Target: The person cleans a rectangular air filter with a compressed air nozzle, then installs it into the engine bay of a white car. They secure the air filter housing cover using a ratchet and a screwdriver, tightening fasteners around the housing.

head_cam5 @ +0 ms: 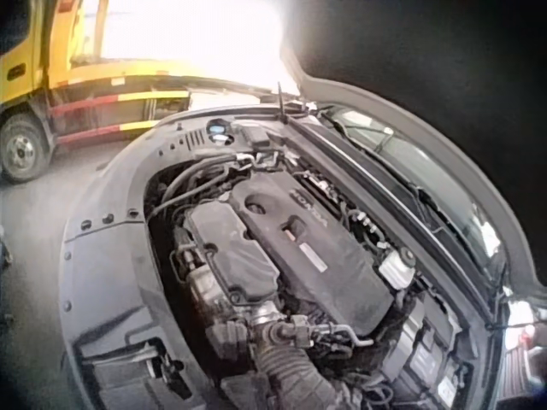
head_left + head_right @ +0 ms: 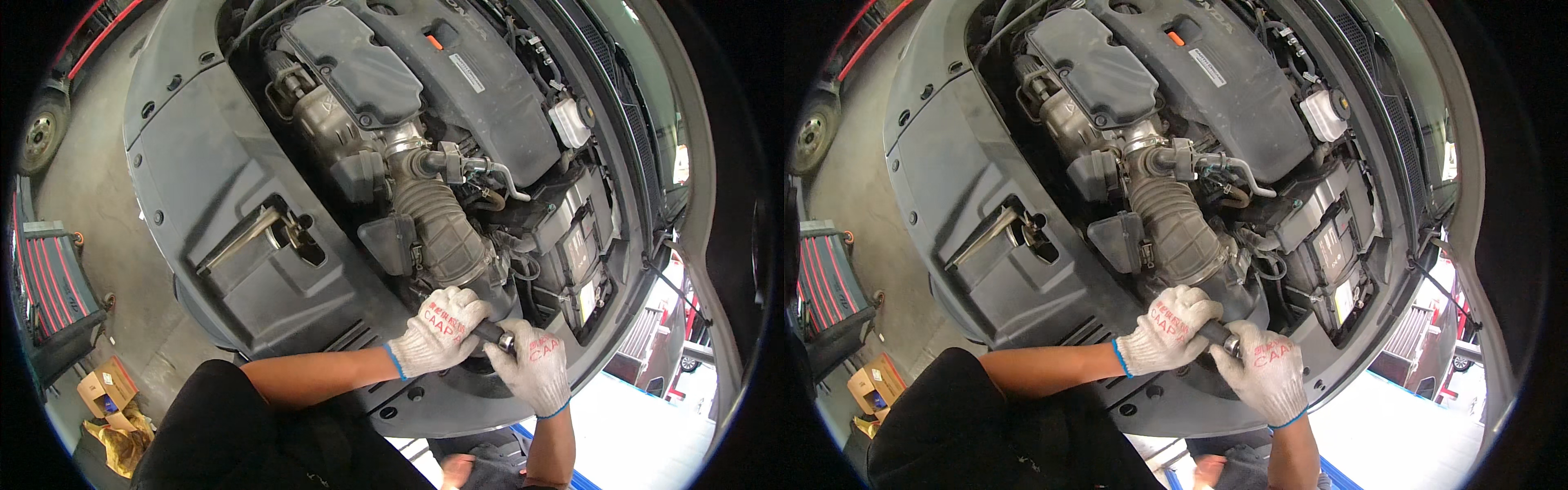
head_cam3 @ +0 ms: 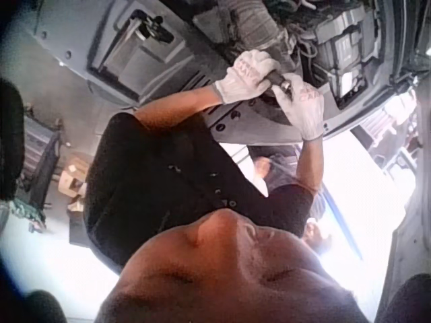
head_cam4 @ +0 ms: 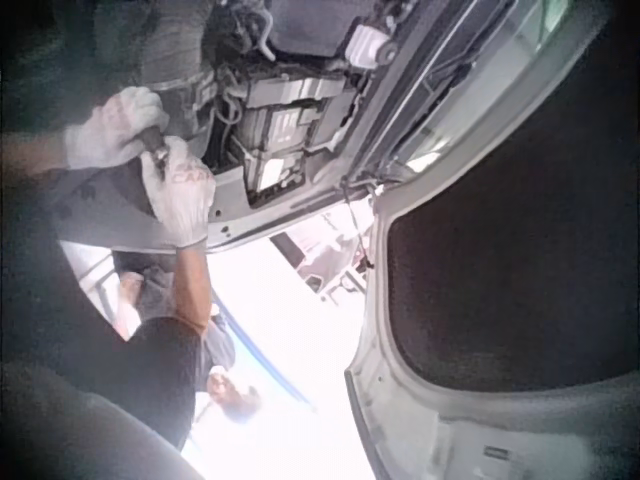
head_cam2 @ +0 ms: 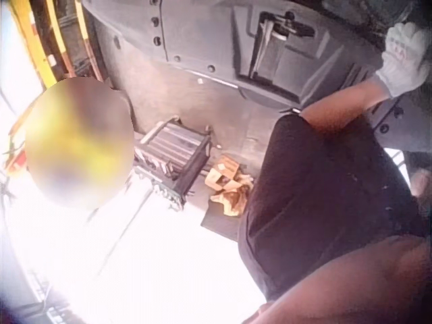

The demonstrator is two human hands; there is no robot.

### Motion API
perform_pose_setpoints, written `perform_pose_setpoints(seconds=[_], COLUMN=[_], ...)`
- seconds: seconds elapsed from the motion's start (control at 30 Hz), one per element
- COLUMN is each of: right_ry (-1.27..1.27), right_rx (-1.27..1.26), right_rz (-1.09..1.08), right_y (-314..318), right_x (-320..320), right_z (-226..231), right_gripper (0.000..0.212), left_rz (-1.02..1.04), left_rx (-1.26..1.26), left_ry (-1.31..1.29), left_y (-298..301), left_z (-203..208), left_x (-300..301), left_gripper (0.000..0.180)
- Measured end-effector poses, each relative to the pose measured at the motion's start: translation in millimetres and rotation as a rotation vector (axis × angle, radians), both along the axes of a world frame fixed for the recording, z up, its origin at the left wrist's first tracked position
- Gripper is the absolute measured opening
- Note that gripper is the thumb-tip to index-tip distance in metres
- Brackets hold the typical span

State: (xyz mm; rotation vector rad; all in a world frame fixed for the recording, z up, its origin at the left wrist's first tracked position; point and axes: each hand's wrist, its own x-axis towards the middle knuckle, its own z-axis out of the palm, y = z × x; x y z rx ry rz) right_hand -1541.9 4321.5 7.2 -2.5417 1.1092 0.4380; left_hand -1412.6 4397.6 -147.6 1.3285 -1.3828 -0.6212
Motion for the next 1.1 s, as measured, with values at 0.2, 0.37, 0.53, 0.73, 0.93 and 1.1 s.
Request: perform_pose_setpoints(seconds=[0.2, 0.37, 0.53, 0.73, 0.93, 1.1], right_ry=[0.11, 0.074, 0.215, 0.23, 0.09, -0.323], right_rx=[-0.206, -0.448, -0.26, -0.166, -0.288, -0.54], right_rz=[0.352, 0.724, 0.589, 0.637, 0.601, 0.238], right_y=[-10, -27, -18, -20, -14, -56], right_x=[17, 42, 40, 36, 37, -14], right_z=[22, 28, 23, 15, 79, 94], right_gripper=[0.036, 0.039, 0.043, 0.041, 0.042, 0.041], left_rz=[-0.162, -0.293, -0.095, -0.168, -0.079, -0.132], left_rx=[0.022, 0.113, -0.016, -0.001, -0.245, -0.217], left_ry=[0.069, 0.118, 0.045, 0.065, 0.114, 0.03], left_y=[-7, -11, -4, -2, 1, 27], left_z=[-4, -3, -9, -10, 52, 74], left_x=[12, 30, 17, 12, 18, 44], left_gripper=[0.041, 0.043, 0.04, 0.061, 0.061, 0.069])
